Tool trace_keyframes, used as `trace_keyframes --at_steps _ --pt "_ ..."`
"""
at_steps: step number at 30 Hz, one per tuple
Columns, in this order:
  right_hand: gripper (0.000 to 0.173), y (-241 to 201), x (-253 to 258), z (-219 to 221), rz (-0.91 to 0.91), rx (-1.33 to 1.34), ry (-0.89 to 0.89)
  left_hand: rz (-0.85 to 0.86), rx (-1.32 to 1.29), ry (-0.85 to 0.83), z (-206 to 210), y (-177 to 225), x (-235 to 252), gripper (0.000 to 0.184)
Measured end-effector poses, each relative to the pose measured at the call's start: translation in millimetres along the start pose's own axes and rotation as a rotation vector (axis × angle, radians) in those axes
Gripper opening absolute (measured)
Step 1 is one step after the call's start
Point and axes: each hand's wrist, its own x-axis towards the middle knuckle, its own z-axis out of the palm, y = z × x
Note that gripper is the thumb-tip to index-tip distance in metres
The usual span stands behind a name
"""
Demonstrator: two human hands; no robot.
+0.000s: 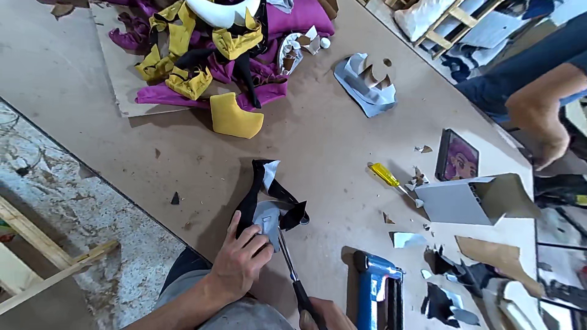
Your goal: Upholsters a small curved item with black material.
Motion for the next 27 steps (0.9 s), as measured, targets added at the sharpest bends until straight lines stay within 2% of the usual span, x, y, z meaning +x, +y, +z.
trace_keyframes --at_steps 4,10,14,19,23,27 --pt "0.052 -10 16 0 0.014 0.004 -0.005 -0.013 -0.044 -0.028 -3 -2 0 0.024" --pt "0.036 -7 15 15 -0.013 0.052 0.111 -0.042 -0.071 -0.01 -3 -1 0 0.021" --pt "0.04 -9 21 19 0.013 0.112 0.09 -0.042 -0.088 -0.008 -3 -2 0 0.021" --pt "0.035 -14 27 24 -0.021 0.12 0.142 -0.041 -0.1 -0.013 -4 -3 -1 0.021" --pt "0.04 -16 32 24 0.002 0.182 0.117 -0.032 -0.11 -0.023 -5 -3 0 0.023" --pt "0.038 -20 37 26 -0.02 0.202 0.145 -0.021 -0.111 -0.041 -7 -4 -2 0.022"
